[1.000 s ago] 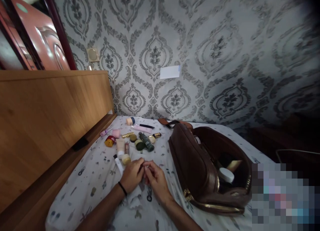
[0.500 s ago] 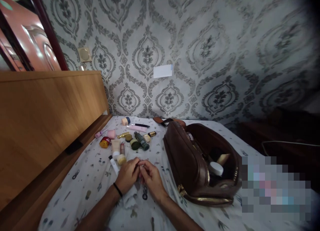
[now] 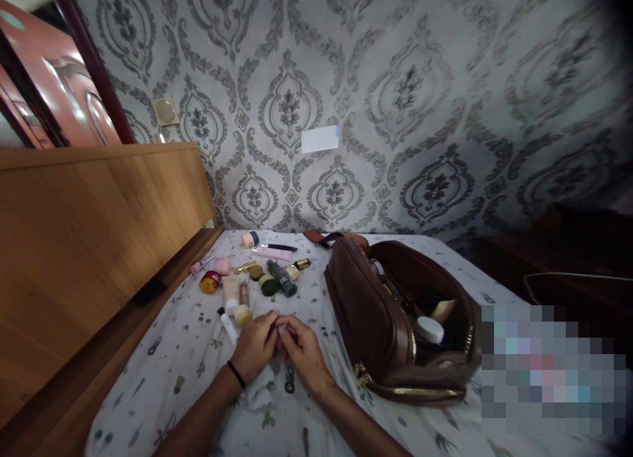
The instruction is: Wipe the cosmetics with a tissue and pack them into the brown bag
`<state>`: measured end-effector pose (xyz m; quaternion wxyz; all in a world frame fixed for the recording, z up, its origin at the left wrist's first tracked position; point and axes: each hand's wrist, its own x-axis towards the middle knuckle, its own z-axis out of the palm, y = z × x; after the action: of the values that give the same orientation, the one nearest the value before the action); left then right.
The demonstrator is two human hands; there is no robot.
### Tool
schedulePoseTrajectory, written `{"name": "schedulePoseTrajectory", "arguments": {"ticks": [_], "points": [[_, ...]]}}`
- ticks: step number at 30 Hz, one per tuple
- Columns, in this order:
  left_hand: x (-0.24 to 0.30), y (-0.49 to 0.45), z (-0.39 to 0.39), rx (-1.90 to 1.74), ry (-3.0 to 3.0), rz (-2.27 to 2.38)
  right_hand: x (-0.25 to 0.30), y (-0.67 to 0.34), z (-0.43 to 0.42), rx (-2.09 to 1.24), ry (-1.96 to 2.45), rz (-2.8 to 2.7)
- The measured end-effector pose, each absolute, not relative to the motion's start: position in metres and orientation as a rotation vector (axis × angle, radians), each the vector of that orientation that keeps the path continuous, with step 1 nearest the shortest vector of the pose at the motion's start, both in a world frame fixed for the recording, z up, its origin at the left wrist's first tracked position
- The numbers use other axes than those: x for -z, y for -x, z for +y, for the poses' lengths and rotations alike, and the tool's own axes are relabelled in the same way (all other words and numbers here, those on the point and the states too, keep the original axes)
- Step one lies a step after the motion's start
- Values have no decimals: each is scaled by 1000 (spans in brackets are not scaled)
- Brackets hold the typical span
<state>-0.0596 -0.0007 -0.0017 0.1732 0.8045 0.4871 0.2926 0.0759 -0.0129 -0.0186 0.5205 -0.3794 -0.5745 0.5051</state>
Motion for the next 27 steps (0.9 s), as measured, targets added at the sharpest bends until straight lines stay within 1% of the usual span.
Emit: {"name": "schedulePoseTrajectory", "arguments": {"ticks": [8,16,19,24,27], "points": [[1,60,-3,-838,-2291,1395,17,-75,-13,-1246,926,-1340],[0,60,-1,-929,-2377,1325,11,-77,-14,-1300,939,-1097],[-6,58,9,-929,-2477,1345,12,-77,-12,-1305,928,-1025],[-20,49,35,-806,-2656,1554,15,-74,-10,-1325,926,-979],[-24,42,55,-813,-2727,1545,15,-72,-8,-1358,941,-953]]}}
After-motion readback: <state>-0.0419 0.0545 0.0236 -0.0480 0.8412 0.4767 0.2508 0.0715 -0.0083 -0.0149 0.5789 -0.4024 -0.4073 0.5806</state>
